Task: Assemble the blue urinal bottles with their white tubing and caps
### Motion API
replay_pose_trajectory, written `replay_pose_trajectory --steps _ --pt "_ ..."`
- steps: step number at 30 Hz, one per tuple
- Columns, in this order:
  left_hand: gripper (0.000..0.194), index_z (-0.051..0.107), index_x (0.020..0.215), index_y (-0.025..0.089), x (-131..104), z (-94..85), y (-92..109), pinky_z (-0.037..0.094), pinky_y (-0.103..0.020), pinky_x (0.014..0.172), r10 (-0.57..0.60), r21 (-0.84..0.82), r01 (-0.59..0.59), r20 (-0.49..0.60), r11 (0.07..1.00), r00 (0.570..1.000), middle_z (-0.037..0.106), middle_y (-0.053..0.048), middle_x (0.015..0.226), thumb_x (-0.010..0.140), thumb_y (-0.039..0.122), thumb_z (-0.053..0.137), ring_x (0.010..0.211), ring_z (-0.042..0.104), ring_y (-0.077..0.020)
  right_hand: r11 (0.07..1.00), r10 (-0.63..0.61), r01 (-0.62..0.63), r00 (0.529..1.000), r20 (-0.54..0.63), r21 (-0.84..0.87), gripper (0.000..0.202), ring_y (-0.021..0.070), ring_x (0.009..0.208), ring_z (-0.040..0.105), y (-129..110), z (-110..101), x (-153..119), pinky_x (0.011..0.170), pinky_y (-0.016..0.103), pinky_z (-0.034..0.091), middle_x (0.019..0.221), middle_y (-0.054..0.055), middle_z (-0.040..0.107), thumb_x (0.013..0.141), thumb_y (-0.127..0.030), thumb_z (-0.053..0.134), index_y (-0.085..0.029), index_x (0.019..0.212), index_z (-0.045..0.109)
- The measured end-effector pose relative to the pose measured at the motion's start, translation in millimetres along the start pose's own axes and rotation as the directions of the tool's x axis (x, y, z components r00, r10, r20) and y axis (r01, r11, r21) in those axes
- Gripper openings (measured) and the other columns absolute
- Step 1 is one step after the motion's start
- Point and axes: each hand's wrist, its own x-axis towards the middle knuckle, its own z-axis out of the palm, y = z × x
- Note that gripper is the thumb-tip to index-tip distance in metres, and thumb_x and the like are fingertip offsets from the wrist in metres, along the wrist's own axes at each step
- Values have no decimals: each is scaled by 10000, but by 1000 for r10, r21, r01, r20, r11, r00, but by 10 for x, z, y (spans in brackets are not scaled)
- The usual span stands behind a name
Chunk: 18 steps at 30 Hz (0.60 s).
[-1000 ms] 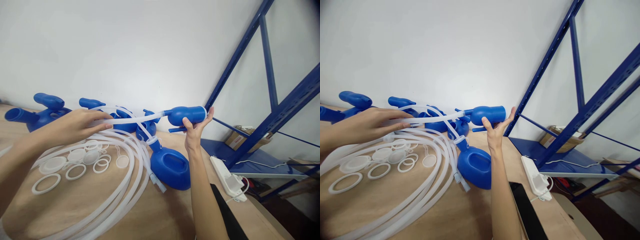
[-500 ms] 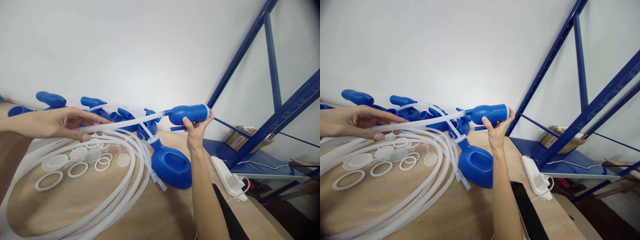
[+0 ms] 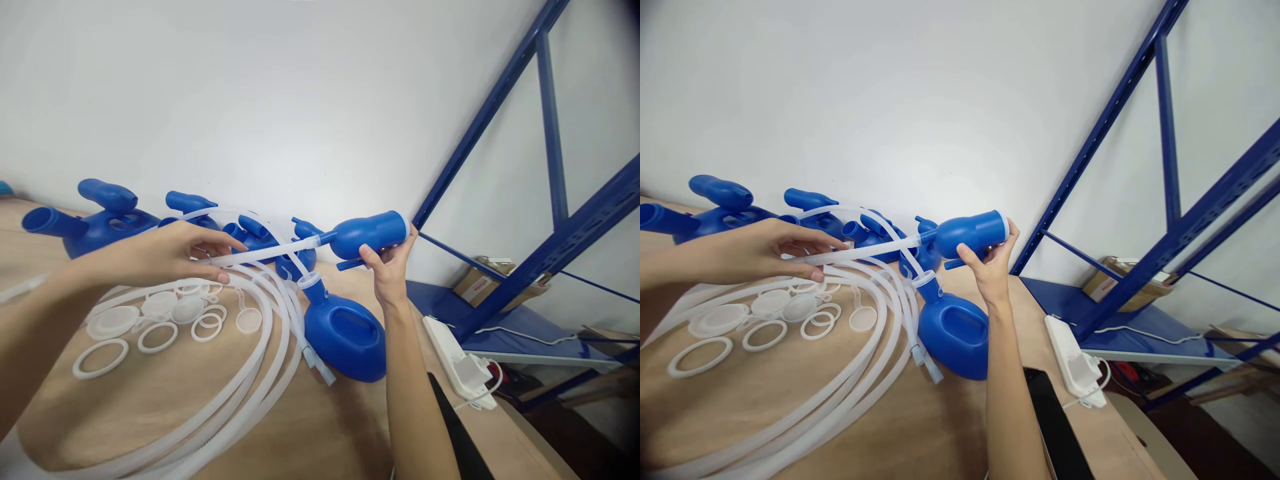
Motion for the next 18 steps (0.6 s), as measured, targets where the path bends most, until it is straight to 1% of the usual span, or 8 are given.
replay_pose_trajectory --steps 3,5,7,10,12,15,16,18 --pt "393 729 1290 241 22 132 188 526 -283 862 82 42 -84 44 996 996 769 -10 1213 944 428 723 1062 707 -232 1000 -12 10 998 63 27 740 189 918 621 -67 48 -13 795 352 596 1055 -3 563 667 -488 920 -316 1170 405" --pt "383 695 1334 223 43 234 324 509 -288 870 120 79 -120 12 990 993 761 -31 1206 992 393 667 1043 703 -225 998 -26 21 994 105 53 659 166 868 612 -110 102 -38 774 319 582 985 -22 563 676 -484 927 -294 1074 438" --pt "379 676 1342 195 69 352 438 504 -301 845 136 124 -136 14 983 991 760 -58 1166 1027 390 597 998 708 -232 997 -17 4 986 167 78 572 153 761 608 -152 166 -76 657 286 554 879 -35 547 729 -532 893 -277 991 452" --pt "435 663 1316 176 91 509 519 501 -335 773 112 238 -100 -39 966 993 760 -102 1115 1058 466 466 955 716 -277 990 50 -79 969 244 113 488 167 599 611 -221 239 -133 469 266 447 730 -32 522 882 -703 676 -267 953 471" --pt "482 641 1306 182 76 564 523 489 -354 728 104 321 -64 -108 945 989 756 -122 1102 1074 502 366 927 713 -302 975 128 -168 958 258 142 499 191 563 635 -272 243 -151 420 261 417 700 -33 532 911 -739 602 -283 1074 481" --pt "501 633 1186 167 20 561 516 454 -366 684 161 395 -103 -118 913 980 737 -135 1008 1088 494 267 834 685 -306 937 244 -309 913 326 165 679 188 550 638 -342 181 -144 413 258 453 747 -49 541 854 -636 723 -348 1373 393" --pt "497 629 1115 167 2 548 519 442 -363 670 190 394 -139 -95 909 977 728 -128 954 1087 496 258 796 671 -298 929 259 -332 899 353 162 734 177 556 626 -361 155 -142 423 261 470 775 -45 541 830 -599 749 -352 1418 386" --pt "478 599 994 181 -24 519 530 418 -351 638 233 364 -196 -59 910 971 705 -106 862 1080 510 263 736 645 -281 930 251 -330 891 377 161 661 150 576 594 -392 123 -153 448 263 491 832 -29 539 805 -558 753 -324 1360 482"
